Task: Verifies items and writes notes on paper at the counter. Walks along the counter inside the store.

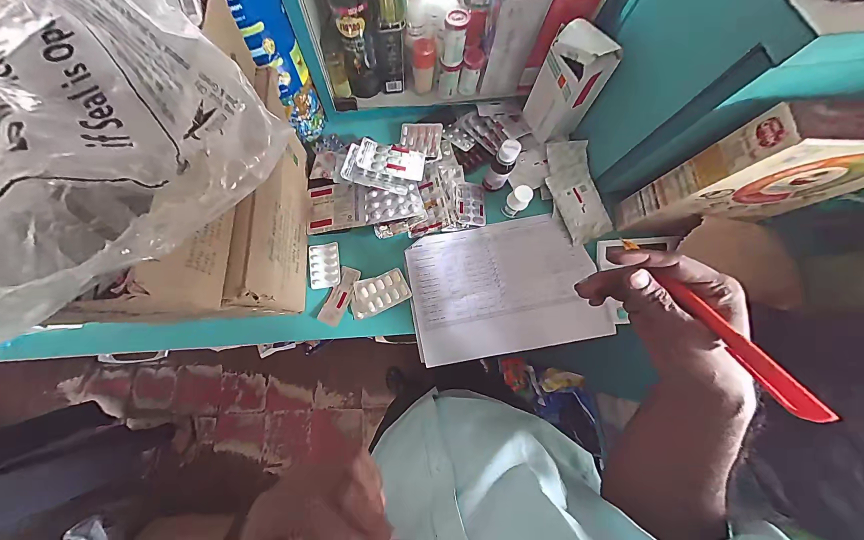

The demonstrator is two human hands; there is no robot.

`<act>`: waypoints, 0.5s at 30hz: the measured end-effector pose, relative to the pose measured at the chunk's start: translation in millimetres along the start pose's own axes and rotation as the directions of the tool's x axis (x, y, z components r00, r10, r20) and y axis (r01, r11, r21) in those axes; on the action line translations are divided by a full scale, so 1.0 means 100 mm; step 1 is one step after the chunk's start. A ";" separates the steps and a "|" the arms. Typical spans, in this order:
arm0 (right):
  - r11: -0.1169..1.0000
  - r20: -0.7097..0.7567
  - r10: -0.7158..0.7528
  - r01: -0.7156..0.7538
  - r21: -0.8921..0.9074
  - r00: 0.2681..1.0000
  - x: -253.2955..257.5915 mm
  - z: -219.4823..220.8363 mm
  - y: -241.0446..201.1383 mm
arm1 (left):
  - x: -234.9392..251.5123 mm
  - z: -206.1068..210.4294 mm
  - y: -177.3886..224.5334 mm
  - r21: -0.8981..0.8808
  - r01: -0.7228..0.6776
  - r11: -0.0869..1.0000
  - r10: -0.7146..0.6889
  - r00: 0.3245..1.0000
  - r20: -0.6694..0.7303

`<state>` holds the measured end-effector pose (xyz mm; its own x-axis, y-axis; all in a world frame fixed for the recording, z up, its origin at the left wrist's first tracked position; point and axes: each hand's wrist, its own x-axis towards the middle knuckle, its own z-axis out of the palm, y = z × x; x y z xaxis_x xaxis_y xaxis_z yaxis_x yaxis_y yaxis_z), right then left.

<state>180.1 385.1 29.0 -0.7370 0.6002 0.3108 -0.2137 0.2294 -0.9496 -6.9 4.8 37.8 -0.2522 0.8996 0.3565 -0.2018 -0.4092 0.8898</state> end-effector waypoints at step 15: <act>0.953 0.261 0.281 -0.237 -0.186 0.924 -0.20 -0.13 0.05 | -0.50 -0.42 -0.71 0.246 0.920 0.306 -0.856 0.379 -0.352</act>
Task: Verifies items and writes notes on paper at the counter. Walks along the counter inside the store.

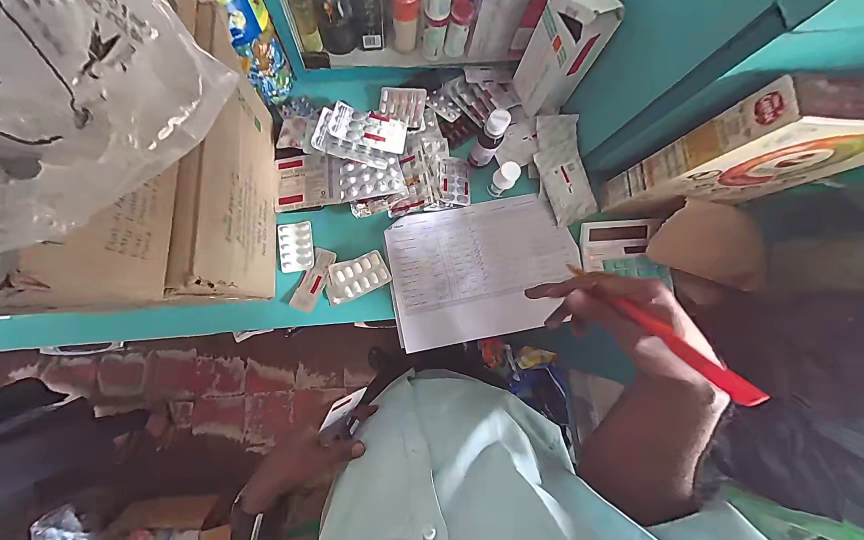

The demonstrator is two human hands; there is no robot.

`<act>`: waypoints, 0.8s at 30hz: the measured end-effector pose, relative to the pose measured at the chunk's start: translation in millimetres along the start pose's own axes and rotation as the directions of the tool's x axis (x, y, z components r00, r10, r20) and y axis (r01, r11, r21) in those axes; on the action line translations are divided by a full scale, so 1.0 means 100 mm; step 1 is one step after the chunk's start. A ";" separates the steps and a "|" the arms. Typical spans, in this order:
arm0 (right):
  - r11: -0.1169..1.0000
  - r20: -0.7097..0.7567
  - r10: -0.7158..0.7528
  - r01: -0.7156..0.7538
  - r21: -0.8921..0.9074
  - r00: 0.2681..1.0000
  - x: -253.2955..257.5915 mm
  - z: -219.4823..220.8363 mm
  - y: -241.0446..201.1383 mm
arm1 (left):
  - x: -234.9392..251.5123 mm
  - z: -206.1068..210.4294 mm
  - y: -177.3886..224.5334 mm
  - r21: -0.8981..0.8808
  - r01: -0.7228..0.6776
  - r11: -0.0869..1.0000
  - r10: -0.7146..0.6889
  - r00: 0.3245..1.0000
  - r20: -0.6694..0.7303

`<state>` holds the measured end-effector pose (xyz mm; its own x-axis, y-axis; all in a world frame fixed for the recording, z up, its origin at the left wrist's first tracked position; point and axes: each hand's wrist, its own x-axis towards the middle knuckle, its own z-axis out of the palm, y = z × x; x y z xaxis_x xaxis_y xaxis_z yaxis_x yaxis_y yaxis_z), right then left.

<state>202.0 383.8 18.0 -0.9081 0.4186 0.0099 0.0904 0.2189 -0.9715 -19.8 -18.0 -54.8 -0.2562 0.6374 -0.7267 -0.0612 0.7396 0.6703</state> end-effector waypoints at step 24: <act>0.897 0.177 0.278 -0.189 -0.399 0.944 0.11 0.09 -0.02 | 0.10 -0.01 -0.24 0.082 -0.068 0.994 0.072 0.996 -0.043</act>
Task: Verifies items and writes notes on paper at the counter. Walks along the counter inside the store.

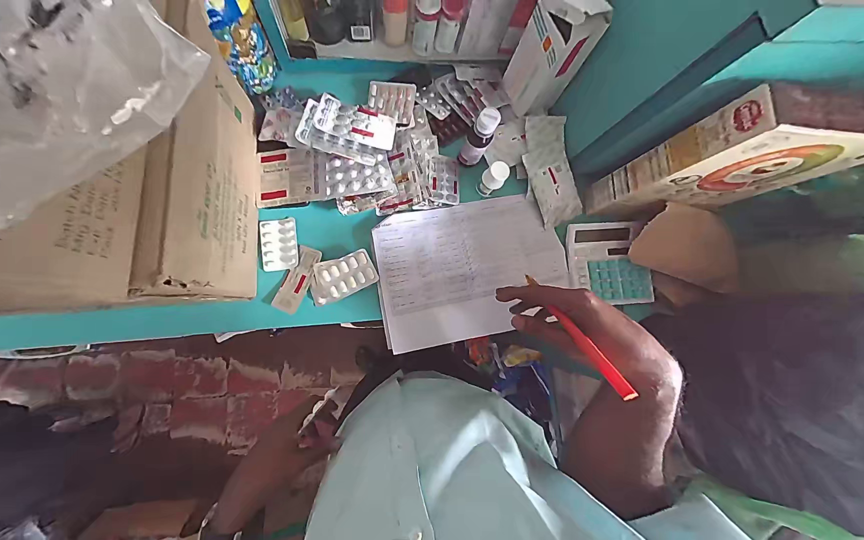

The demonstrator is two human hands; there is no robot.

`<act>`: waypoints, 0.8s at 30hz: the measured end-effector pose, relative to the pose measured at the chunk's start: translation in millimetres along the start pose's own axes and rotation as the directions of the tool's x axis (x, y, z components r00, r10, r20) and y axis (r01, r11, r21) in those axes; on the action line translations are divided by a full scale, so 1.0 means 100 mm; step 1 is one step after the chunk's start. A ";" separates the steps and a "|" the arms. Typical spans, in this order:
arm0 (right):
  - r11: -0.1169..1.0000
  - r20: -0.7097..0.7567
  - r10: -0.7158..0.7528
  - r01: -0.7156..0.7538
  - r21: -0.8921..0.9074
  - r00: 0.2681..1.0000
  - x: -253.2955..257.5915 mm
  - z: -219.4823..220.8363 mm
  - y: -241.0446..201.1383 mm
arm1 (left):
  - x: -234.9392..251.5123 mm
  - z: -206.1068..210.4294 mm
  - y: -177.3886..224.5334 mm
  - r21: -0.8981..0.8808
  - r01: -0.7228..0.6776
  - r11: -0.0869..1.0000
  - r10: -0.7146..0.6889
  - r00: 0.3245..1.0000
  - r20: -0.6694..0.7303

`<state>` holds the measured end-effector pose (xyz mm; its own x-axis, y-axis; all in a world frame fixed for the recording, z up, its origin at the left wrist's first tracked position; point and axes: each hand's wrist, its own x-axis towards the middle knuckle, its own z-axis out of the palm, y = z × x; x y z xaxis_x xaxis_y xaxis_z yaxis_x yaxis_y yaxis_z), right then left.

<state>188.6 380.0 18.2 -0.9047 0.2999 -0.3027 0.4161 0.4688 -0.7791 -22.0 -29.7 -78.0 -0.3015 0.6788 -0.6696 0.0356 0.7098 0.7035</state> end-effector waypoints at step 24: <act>0.976 -0.466 -0.068 -0.037 -0.214 0.882 0.86 0.14 -0.30 | -0.13 0.30 0.08 -0.828 -0.557 -0.062 0.258 0.793 -0.552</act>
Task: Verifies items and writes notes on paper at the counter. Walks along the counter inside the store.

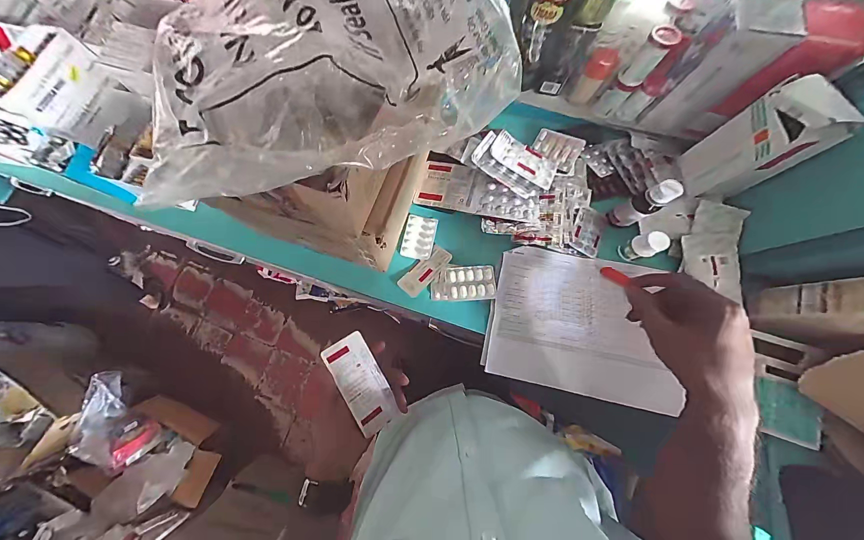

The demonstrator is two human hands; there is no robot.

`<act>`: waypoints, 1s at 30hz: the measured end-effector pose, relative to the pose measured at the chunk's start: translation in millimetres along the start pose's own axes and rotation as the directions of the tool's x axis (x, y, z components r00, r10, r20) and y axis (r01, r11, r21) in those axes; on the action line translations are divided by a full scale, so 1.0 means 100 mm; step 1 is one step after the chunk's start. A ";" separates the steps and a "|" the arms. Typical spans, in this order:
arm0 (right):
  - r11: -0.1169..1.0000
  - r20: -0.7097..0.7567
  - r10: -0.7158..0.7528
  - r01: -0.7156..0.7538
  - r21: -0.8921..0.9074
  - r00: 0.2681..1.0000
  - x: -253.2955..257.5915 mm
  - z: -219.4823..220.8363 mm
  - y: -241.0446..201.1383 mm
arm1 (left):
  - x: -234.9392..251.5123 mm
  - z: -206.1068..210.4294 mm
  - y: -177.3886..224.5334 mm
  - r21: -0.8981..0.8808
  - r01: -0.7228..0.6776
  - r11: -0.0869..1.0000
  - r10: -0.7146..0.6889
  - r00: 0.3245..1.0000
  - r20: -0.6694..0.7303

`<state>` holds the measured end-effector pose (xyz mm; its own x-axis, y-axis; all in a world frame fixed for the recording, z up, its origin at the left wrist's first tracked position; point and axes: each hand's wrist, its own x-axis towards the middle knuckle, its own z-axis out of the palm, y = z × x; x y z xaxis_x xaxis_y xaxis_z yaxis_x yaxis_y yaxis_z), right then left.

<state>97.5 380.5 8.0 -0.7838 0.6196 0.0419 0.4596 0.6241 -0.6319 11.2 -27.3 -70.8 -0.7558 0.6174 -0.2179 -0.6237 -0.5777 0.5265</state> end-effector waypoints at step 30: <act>0.876 0.414 -0.470 0.352 0.331 0.780 -0.30 0.71 -0.78 | 0.05 0.01 0.11 -0.143 0.092 0.985 -0.064 0.979 0.193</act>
<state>55.3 279.4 0.9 -0.9999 -0.0068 0.0095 -0.0117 0.6074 -0.7943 0.5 -30.3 -65.6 -0.6620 0.7443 -0.0882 -0.7127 -0.5887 0.3814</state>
